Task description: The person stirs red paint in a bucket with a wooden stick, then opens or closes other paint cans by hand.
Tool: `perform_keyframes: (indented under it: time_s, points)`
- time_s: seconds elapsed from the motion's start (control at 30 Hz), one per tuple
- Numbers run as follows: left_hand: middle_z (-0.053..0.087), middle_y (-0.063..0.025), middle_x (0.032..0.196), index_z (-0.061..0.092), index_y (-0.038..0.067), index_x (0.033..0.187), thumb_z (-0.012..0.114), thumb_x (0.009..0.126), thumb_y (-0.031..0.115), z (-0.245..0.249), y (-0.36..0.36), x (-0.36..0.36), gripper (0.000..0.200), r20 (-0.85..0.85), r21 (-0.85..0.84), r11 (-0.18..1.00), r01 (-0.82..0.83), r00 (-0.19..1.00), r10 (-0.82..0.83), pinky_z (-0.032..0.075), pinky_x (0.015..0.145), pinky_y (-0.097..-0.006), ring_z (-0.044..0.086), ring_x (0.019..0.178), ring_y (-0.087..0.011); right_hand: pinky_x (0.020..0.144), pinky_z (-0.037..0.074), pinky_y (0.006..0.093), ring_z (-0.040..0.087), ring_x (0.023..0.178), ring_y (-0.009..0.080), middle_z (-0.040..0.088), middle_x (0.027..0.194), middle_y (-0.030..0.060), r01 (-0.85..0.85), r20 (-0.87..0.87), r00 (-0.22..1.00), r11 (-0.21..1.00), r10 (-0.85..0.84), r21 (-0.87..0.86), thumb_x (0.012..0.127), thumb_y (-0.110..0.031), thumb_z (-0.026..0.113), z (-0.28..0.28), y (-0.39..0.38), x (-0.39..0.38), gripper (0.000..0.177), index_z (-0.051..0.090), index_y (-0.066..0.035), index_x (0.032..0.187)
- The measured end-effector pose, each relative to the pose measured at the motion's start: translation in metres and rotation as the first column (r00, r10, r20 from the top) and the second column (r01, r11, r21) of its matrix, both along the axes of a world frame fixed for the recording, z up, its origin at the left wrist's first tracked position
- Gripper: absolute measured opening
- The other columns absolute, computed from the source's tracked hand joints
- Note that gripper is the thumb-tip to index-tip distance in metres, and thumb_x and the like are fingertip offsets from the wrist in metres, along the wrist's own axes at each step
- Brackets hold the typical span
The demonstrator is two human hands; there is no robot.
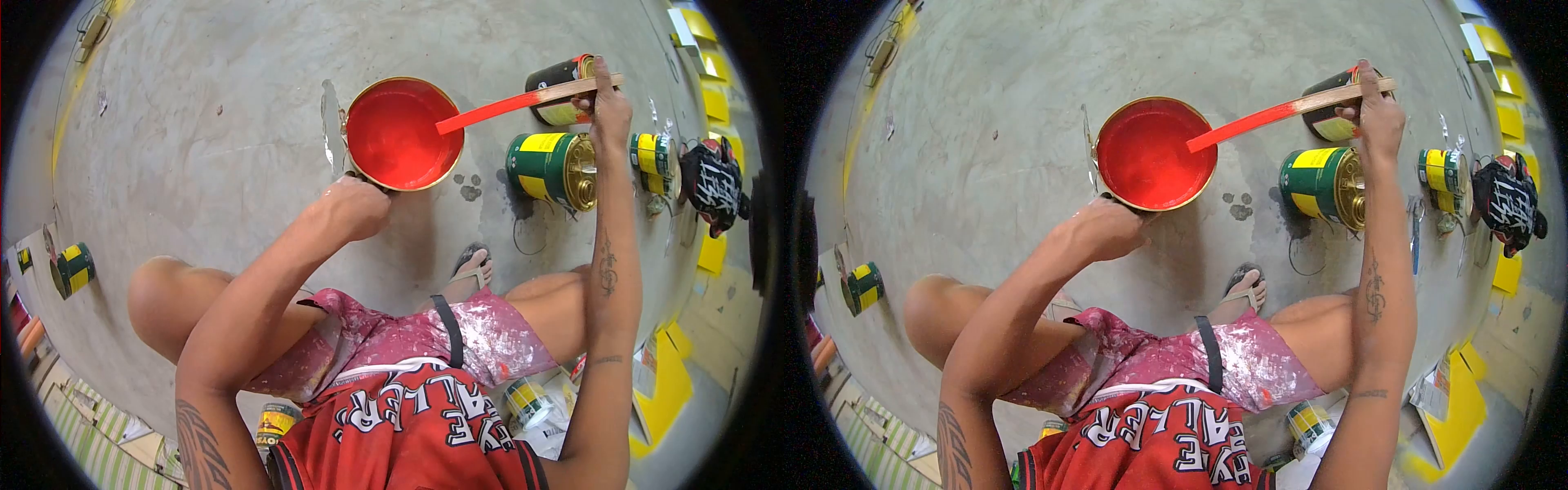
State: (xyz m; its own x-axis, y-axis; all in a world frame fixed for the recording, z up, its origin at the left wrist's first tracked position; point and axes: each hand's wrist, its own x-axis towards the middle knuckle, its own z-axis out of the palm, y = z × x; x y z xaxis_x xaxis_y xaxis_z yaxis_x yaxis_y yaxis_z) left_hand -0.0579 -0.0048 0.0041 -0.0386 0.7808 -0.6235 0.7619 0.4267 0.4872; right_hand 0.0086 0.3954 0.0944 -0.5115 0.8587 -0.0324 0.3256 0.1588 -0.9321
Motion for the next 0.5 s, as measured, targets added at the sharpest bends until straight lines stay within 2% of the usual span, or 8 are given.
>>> perform_keyframes:
  time_s: [0.13,0.2,0.37,0.4,0.43,0.5]
  points:
    - [0.074,-0.0207,0.11,0.061,0.007,0.136,0.067,0.097,0.031,-0.004,-0.001,0.002,0.047,0.0,0.022,1.0,-0.012,1.0,0.012,0.055,0.09,-0.0506,0.07,0.104,-0.0385,0.054,0.059,0.029,0.064,0.056,0.0131,0.066,0.079,0.0086,0.016,-0.015,1.0,1.0,-0.015,0.014,0.09,-0.046,0.082,0.017,0.001,0.002,0.052,0.067,0.004,0.093]
    - [0.073,-0.0209,0.111,0.061,0.007,0.136,0.068,0.096,0.031,-0.008,-0.002,0.003,0.047,-0.007,0.035,0.999,-0.017,1.0,0.017,0.056,0.09,-0.0502,0.07,0.105,-0.0383,0.057,0.053,0.0277,0.059,0.056,0.012,0.064,0.073,0.0064,0.043,-0.052,0.998,0.999,-0.042,0.029,0.091,-0.05,0.08,0.026,-0.001,0.0,0.053,0.068,0.002,0.088]
    - [0.073,-0.0211,0.113,0.063,0.006,0.135,0.069,0.095,0.03,-0.011,-0.004,0.005,0.047,-0.026,0.056,0.998,-0.028,0.999,0.03,0.056,0.091,-0.0497,0.07,0.106,-0.0385,0.061,0.055,0.0266,0.06,0.058,0.0125,0.064,0.073,0.007,0.042,-0.022,0.999,0.989,-0.039,0.141,0.092,-0.052,0.078,0.042,0.019,0.006,0.054,0.067,0.001,0.089]
    - [0.075,-0.02,0.103,0.07,0.004,0.115,0.062,0.092,0.021,-0.003,-0.005,0.006,0.03,-0.036,0.116,0.991,-0.069,0.997,0.074,0.057,0.086,-0.0484,0.072,0.098,-0.0374,0.063,0.056,0.0261,0.061,0.059,0.0126,0.065,0.074,0.0073,0.026,-0.026,0.999,0.986,-0.022,0.164,0.092,-0.052,0.078,0.046,0.019,0.007,0.055,0.067,0.001,0.091]
    - [0.076,-0.0189,0.093,0.078,0.002,0.095,0.055,0.089,0.013,0.002,-0.006,0.006,0.026,-0.044,0.175,0.979,-0.108,0.992,0.117,0.057,0.082,-0.0471,0.074,0.09,-0.0363,0.063,0.056,0.0261,0.061,0.059,0.0126,0.065,0.074,0.0073,0.026,-0.024,0.999,0.986,-0.022,0.164,0.092,-0.052,0.078,0.05,0.018,0.007,0.055,0.067,0.001,0.091]
    - [0.076,-0.019,0.094,0.078,0.002,0.097,0.055,0.089,0.013,-0.004,-0.006,0.008,0.027,-0.041,0.208,0.97,-0.13,0.989,0.141,0.057,0.082,-0.0471,0.074,0.09,-0.0364,0.065,0.057,0.0276,0.062,0.062,0.011,0.065,0.082,0.005,0.015,-0.079,0.997,0.997,-0.009,0.075,0.089,-0.057,0.078,0.055,0.011,0.005,0.059,0.067,-0.001,0.1]
